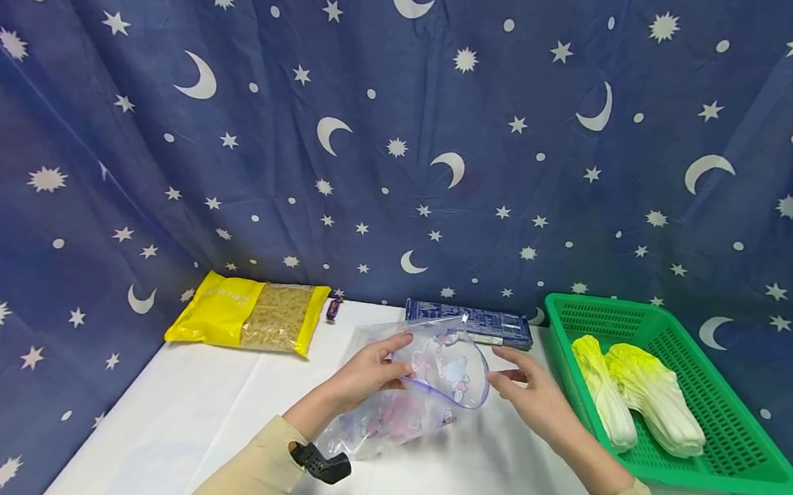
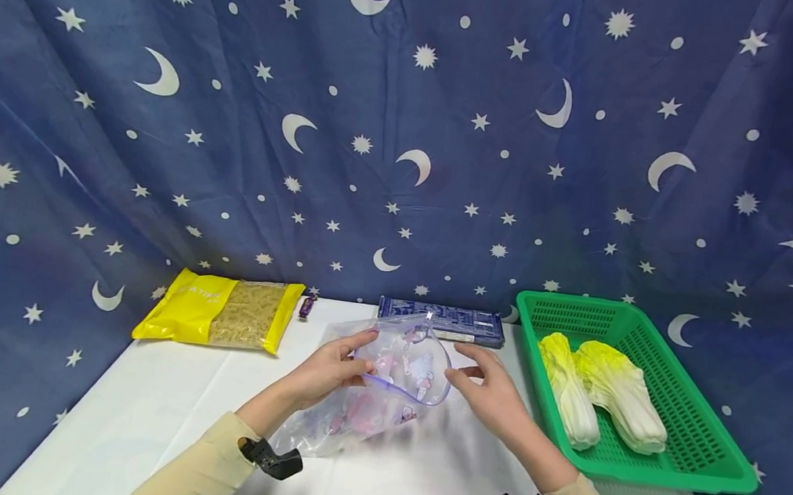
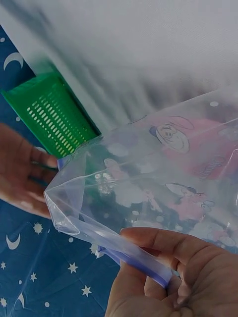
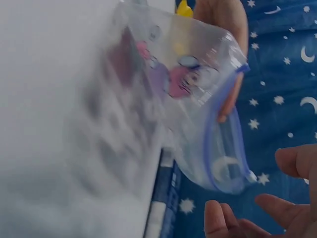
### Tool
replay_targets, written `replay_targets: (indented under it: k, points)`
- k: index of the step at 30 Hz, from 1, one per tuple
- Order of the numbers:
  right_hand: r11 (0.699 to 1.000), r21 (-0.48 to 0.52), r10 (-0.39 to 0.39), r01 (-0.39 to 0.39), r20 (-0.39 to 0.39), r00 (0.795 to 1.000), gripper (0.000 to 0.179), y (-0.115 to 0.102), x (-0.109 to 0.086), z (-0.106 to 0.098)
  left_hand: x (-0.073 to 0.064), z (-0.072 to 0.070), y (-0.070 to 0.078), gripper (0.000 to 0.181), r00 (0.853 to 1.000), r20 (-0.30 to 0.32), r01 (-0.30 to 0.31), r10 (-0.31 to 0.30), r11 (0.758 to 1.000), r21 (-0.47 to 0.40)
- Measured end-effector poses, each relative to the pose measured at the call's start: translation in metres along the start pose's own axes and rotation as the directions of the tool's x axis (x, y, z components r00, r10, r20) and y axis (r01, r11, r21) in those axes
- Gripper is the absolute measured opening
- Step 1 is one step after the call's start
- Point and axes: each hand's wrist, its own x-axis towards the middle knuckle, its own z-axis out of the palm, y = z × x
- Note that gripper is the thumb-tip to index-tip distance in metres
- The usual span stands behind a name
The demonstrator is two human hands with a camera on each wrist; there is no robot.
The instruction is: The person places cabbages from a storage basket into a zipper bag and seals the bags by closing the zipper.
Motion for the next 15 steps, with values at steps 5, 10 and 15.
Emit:
replay_targets:
  k: [5, 10, 15]
  points:
    - [1.000, -0.015, 0.017, -0.017, 0.002, 1.000, 0.066, -0.007, 0.000, -0.035, 0.000, 0.001, 0.000, 0.064, 1.000, -0.001, 0.009, -0.009, 1.000, 0.001]
    - [1.000, 0.000, 0.001, -0.001, 0.007, 1.000, 0.074, -0.006, 0.007, -0.078, -0.001, 0.001, 0.001, 0.060, 1.000, -0.005, 0.015, -0.015, 1.000, -0.004]
    - [1.000, -0.001, 0.026, -0.026, 0.015, 1.000, 0.081, 0.008, 0.013, -0.120, -0.002, 0.002, 0.002, 0.057, 1.000, 0.002, 0.028, -0.028, 0.999, -0.029]
